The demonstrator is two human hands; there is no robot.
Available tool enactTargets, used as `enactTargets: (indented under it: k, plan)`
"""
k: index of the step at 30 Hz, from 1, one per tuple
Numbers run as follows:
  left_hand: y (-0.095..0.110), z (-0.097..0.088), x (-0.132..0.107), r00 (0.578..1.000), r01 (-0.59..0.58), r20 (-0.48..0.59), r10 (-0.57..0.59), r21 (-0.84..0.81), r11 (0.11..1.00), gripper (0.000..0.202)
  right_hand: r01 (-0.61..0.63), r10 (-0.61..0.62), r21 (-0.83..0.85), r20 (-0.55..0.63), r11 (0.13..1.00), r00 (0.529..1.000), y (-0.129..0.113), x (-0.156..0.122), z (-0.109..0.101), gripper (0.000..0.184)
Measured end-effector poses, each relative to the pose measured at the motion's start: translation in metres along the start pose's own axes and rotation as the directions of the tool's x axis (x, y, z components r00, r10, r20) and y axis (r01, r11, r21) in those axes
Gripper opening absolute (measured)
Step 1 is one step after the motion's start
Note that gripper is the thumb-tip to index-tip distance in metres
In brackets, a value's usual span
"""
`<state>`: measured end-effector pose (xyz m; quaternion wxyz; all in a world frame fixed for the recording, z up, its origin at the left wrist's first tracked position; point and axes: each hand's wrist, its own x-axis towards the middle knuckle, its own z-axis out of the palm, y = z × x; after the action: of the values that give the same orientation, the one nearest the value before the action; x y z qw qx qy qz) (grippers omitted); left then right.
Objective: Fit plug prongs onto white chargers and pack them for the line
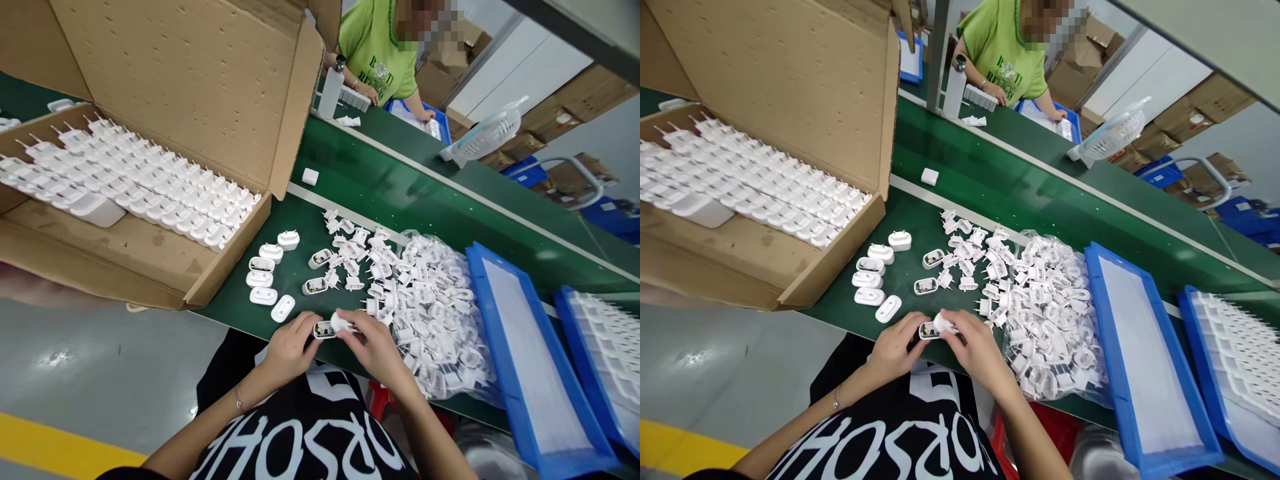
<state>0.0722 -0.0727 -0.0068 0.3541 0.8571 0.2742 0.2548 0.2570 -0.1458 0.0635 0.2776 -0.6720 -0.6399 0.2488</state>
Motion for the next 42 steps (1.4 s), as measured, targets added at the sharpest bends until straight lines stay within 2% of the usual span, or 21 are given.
enactTargets:
  k: [4, 7, 12, 15, 18, 21, 24, 27, 29, 31, 33, 34, 35, 37, 40, 42]
  plan:
    - [-0.002, 0.002, -0.002, 1.000, 0.014, 0.002, -0.014, -0.019, 1.000, 0.026, 0.085, -0.086, 0.028, 0.028, 0.996, 0.996, -0.013, 0.005, 0.003, 0.017]
    - [-0.003, 0.004, -0.003, 1.000, 0.017, 0.003, -0.017, -0.039, 0.999, 0.027, 0.125, -0.127, 0.079, 0.025, 0.989, 0.992, -0.013, 0.008, 0.009, 0.017]
    - [-0.003, 0.003, -0.002, 0.999, 0.054, 0.015, -0.053, -0.075, 0.996, 0.025, 0.105, -0.101, 0.094, -0.052, 0.990, 0.994, -0.005, 0.004, 0.022, 0.018]
    - [-0.003, 0.001, -0.003, 0.999, 0.045, 0.005, -0.045, -0.099, 0.994, 0.025, 0.109, -0.109, 0.003, -0.030, 0.994, 0.994, -0.008, 0.003, 0.020, 0.018]
    - [-0.001, -0.002, -0.004, 0.999, 0.016, -0.030, -0.021, -0.169, 0.985, 0.034, 0.104, -0.094, -0.138, 0.076, 0.985, 0.993, -0.014, 0.008, 0.011, 0.015]
    - [0.003, -0.003, -0.003, 0.998, 0.036, -0.044, -0.047, -0.237, 0.971, 0.022, 0.073, -0.036, -0.212, 0.177, 0.975, 0.984, -0.019, 0.014, 0.004, 0.013]
    - [0.007, -0.002, 0.001, 0.996, 0.053, -0.064, -0.070, -0.237, 0.970, 0.012, 0.039, 0.009, -0.256, 0.184, 0.966, 0.983, -0.021, 0.011, 0.007, 0.014]
    - [0.006, 0.001, -0.001, 0.995, -0.032, -0.094, 0.016, -0.170, 0.985, 0.016, -0.003, 0.039, -0.224, 0.155, 0.974, 0.987, -0.020, 0.006, 0.008, 0.018]
    - [0.002, 0.001, -0.006, 0.988, -0.104, -0.119, 0.098, -0.050, 0.993, 0.023, 0.044, -0.011, -0.159, 0.202, 0.986, 0.979, -0.015, 0.013, -0.001, 0.018]
    - [-0.004, 0.000, -0.013, 0.974, -0.133, -0.170, 0.151, 0.116, 0.984, 0.026, 0.124, -0.097, -0.076, 0.282, 0.989, 0.954, -0.005, 0.039, -0.020, 0.023]
    - [-0.011, -0.003, -0.020, 0.945, -0.105, -0.272, 0.181, 0.269, 0.957, 0.025, 0.117, -0.100, -0.051, 0.263, 0.992, 0.960, 0.010, 0.085, -0.044, 0.030]
    - [-0.015, -0.005, -0.022, 0.926, -0.077, -0.326, 0.188, 0.325, 0.943, 0.024, 0.056, -0.041, -0.084, 0.173, 0.995, 0.984, 0.018, 0.114, -0.055, 0.030]
    - [-0.019, -0.006, -0.022, 0.908, -0.044, -0.374, 0.191, 0.367, 0.929, 0.023, -0.029, 0.035, -0.162, 0.031, 0.986, 0.999, 0.025, 0.145, -0.065, 0.030]
    - [-0.025, -0.009, -0.018, 0.873, 0.024, -0.449, 0.188, 0.425, 0.905, 0.021, -0.109, 0.085, -0.225, -0.117, 0.968, 0.990, 0.038, 0.205, -0.077, 0.034]
    - [-0.033, -0.014, -0.006, 0.833, 0.128, -0.531, 0.158, 0.462, 0.877, 0.019, -0.149, 0.103, -0.295, -0.166, 0.944, 0.981, 0.049, 0.271, -0.079, 0.036]
    - [-0.035, -0.019, 0.000, 0.801, 0.201, -0.588, 0.109, 0.436, 0.877, 0.015, -0.153, 0.108, -0.333, -0.152, 0.930, 0.983, 0.052, 0.292, -0.079, 0.033]
